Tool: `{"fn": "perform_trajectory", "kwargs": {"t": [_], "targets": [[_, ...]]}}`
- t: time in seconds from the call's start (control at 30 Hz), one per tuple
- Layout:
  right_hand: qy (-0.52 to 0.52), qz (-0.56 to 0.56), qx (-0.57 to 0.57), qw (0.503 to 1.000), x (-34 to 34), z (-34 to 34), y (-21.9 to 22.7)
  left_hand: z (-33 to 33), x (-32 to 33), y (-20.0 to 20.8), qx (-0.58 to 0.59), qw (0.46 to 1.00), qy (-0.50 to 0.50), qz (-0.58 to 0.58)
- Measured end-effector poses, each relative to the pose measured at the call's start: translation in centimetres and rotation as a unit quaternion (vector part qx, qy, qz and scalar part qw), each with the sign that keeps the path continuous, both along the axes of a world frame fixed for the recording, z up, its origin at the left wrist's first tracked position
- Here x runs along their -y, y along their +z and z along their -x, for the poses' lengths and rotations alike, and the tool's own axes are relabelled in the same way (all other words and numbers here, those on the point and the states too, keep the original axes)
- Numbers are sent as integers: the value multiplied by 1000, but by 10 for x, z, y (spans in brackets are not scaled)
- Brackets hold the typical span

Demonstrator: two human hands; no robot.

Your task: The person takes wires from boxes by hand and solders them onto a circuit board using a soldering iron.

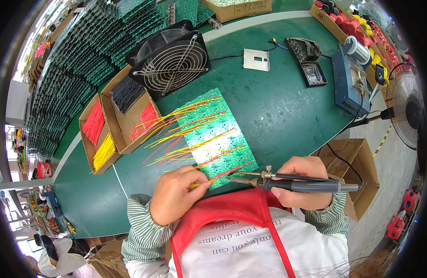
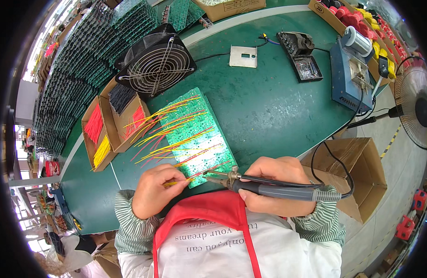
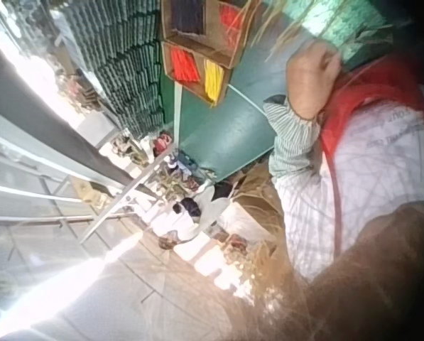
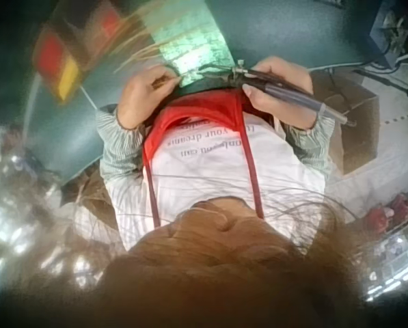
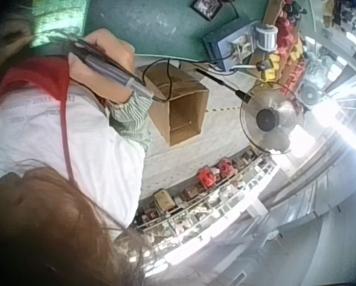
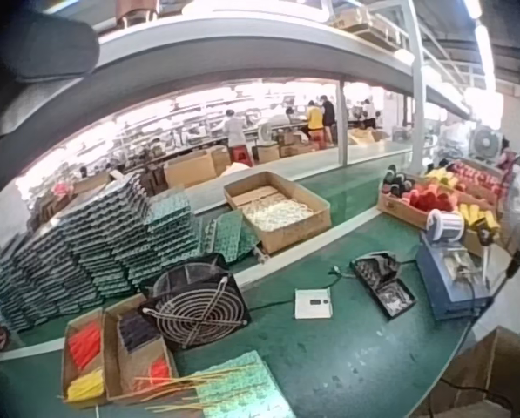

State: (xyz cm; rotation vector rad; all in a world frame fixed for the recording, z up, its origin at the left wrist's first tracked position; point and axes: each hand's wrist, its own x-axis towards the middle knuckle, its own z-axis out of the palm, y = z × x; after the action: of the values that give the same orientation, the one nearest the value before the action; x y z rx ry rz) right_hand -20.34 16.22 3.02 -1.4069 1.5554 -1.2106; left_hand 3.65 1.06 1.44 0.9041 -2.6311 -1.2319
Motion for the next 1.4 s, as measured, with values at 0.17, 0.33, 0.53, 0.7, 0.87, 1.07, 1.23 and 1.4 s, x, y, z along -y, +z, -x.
{"fn": "perform_trajectory", "kwargs": {"t": [0.17,0.33,0.53,0.7,0.87,1.07,1.23,1.4], "targets": [[-14,-10,-7,1000,-9,6,-1,11,-10,15,-47,988,33,143],[-8,-11,1,1000,-9,7,-4,22,-15,-2,-23,995,-23,98],[-10,-23,14,1000,-8,6,-7,26,-11,-5,-7,998,-37,60],[-3,-24,5,1000,-5,9,-6,27,-8,-5,-2,997,-49,61],[-14,-3,0,1000,-5,12,-2,27,-7,-4,3,998,-44,54],[-31,2,-2,1000,-13,17,-3,25,-3,14,-42,986,9,161],[-41,8,-5,999,-18,20,-1,40,-20,7,-42,989,-35,140],[-47,6,-6,999,-22,22,-4,48,-20,-8,-52,994,-42,88]]}}
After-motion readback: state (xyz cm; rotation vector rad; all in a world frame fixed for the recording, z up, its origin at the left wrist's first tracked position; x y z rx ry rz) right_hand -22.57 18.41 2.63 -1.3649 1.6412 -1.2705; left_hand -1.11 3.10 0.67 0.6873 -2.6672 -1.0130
